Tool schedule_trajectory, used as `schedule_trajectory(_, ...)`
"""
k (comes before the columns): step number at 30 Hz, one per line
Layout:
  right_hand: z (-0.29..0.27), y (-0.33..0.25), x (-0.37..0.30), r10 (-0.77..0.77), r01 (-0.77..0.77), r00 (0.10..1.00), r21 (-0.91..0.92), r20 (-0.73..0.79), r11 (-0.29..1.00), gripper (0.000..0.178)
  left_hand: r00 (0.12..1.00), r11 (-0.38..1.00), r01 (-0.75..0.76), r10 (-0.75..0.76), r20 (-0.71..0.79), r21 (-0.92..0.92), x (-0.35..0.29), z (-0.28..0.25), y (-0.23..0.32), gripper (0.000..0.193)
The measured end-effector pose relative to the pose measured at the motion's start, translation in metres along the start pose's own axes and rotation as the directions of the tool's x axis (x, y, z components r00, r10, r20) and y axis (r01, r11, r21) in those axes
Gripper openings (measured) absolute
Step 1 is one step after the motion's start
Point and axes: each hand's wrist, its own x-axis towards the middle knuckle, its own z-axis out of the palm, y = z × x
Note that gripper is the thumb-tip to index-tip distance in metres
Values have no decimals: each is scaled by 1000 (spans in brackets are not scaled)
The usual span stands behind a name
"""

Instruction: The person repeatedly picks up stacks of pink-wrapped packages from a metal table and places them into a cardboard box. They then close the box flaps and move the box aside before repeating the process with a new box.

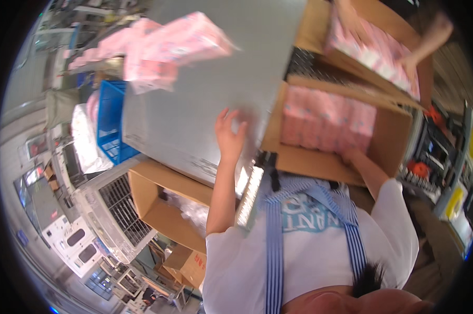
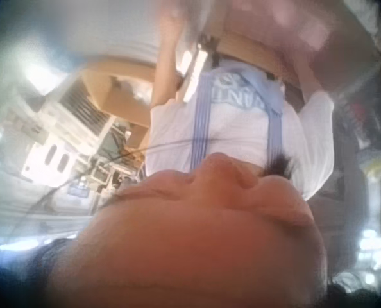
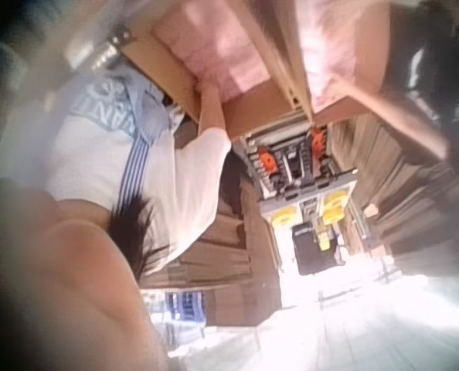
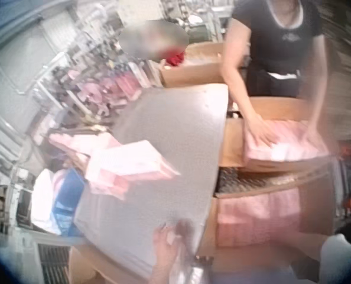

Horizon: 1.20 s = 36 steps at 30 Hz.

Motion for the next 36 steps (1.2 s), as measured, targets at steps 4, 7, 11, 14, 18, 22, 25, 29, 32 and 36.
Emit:
schedule_trajectory(4, -54, -62, 8, -58, 40, 993, -175, -99, 984, 37, 956, 869, -261, 294, -14, 420, 136, -56, 5, 69)
schedule_trajectory(7, -145, -138, -18, -251, 215, 849, -131, -465, 968, 27, 958, 724, -197, 284, -25, 661, 235, -88, -16, 82)
schedule_trajectory(11, -275, -220, -60, -379, 436, 313, -223, -871, 872, 27, 966, 681, -258, 201, 163, 686, 298, -85, -9, 71)
schedule_trajectory(14, -353, -257, -65, -443, 194, 33, -429, -896, 882, 48, 739, 727, -644, 509, 441, 239, 300, -73, 2, 71)
schedule_trajectory(18, -416, -306, -46, -236, 149, 425, -189, -874, 971, 79, 936, 856, -350, 312, 160, 381, 315, -143, -27, 73)
schedule_trajectory(22, -418, -354, -37, -116, 135, 729, -23, -675, 991, 86, 983, 706, 169, -172, -65, 688, 288, -210, -93, 106)
schedule_trajectory(25, -405, -358, -23, -14, 265, 774, 303, -633, 915, 84, 935, 745, 113, -303, 183, 657, 254, -205, -96, 112)
schedule_trajectory(29, -380, -343, 33, -169, 728, 681, 637, -712, 254, 76, 864, 940, 303, -201, 461, -159, 197, -163, -99, 89)
schedule_trajectory(32, -378, -354, 28, -262, 697, 678, 714, -687, -66, 74, 952, 795, 306, -258, 166, -524, 158, -111, -139, 75)
schedule_trajectory(36, -352, -308, -11, -260, 803, 588, 592, -766, 75, 84, 982, 850, 92, 8, 188, -519, 114, -115, -80, 78)
